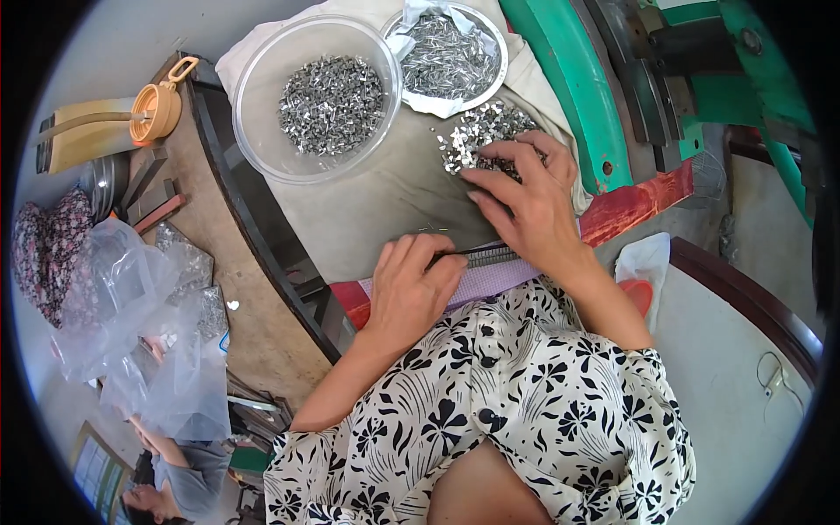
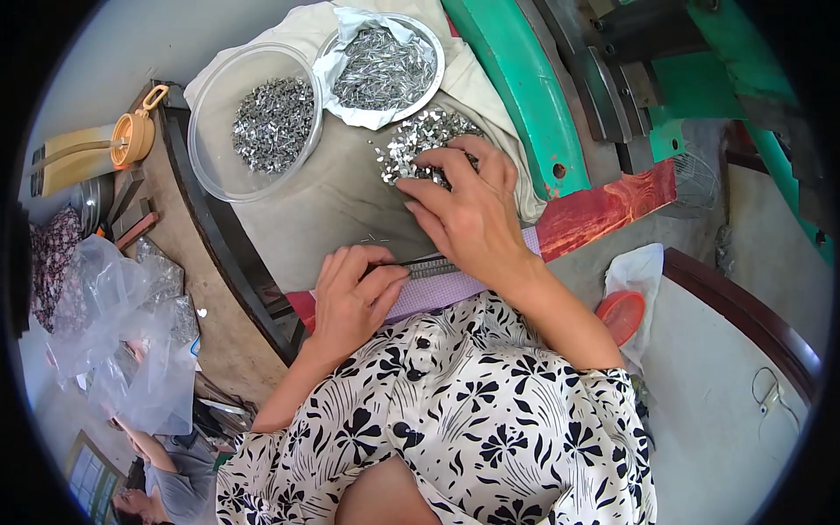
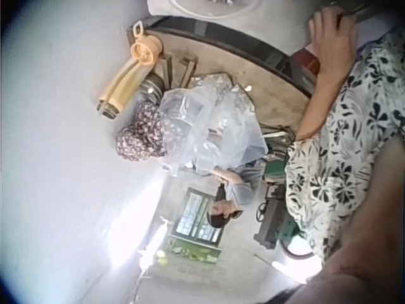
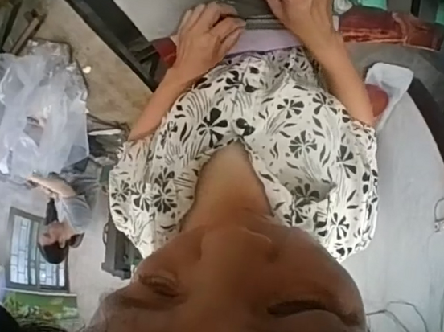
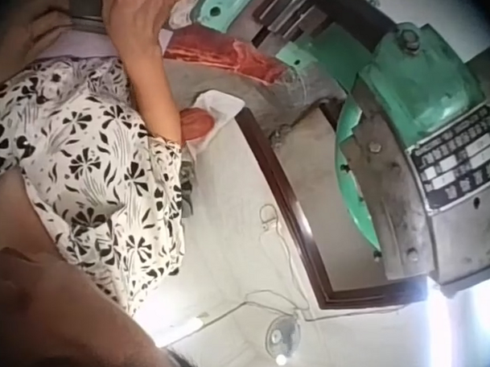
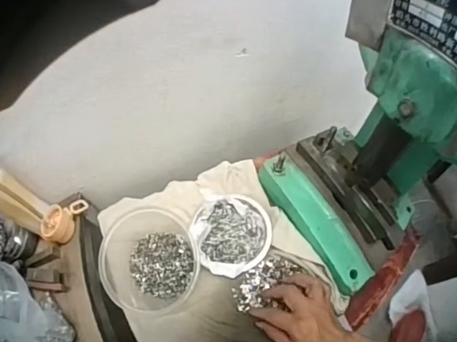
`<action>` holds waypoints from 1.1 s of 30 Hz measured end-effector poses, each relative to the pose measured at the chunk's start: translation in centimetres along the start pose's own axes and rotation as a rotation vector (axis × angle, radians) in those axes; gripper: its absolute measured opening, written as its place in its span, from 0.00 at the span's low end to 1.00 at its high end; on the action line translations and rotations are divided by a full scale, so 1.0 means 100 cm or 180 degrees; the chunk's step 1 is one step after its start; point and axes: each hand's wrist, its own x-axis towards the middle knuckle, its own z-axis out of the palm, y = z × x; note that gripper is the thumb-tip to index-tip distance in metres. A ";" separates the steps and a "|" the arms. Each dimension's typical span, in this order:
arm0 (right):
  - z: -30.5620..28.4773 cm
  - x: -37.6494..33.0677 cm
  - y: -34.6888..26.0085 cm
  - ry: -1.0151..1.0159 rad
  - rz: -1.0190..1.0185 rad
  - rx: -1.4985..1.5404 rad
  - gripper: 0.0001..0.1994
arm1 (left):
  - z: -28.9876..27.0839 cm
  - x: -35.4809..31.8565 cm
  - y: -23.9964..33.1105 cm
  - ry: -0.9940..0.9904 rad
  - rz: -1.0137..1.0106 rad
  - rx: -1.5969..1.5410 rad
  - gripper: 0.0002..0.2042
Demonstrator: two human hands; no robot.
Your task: Assembling small metal zipper components onto a zipper tape using a guide and a press machine.
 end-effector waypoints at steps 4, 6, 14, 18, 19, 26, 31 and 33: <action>-0.011 -0.010 0.004 -0.0152 0.0041 -0.0220 0.12 | 0.002 0.000 0.000 0.0008 0.0018 -0.0005 0.09; -0.017 -0.016 0.006 -0.0170 0.0075 -0.0295 0.13 | 0.002 -0.001 0.001 -0.0006 -0.0069 -0.0067 0.09; -0.006 0.003 0.010 0.0126 -0.0054 -0.0116 0.10 | 0.001 -0.002 0.003 -0.0028 -0.0292 -0.0166 0.14; 0.006 0.010 0.010 -0.0059 -0.0157 -0.0130 0.09 | 0.004 -0.005 0.000 -0.0084 -0.0179 -0.0030 0.15; 0.005 0.009 0.008 -0.0048 -0.0274 -0.0238 0.09 | 0.005 -0.006 0.000 -0.0087 -0.0190 -0.0032 0.15; 0.010 -0.003 0.003 0.0020 -0.0312 -0.0257 0.10 | 0.009 -0.008 0.000 0.0013 -0.0182 -0.0025 0.15; 0.010 0.003 0.000 0.0036 -0.0395 -0.0300 0.07 | 0.011 -0.005 0.000 -0.0057 -0.0133 -0.0048 0.15; 0.008 0.005 0.000 -0.0036 -0.0172 -0.0312 0.09 | 0.010 -0.004 0.000 -0.0053 -0.0096 -0.0068 0.16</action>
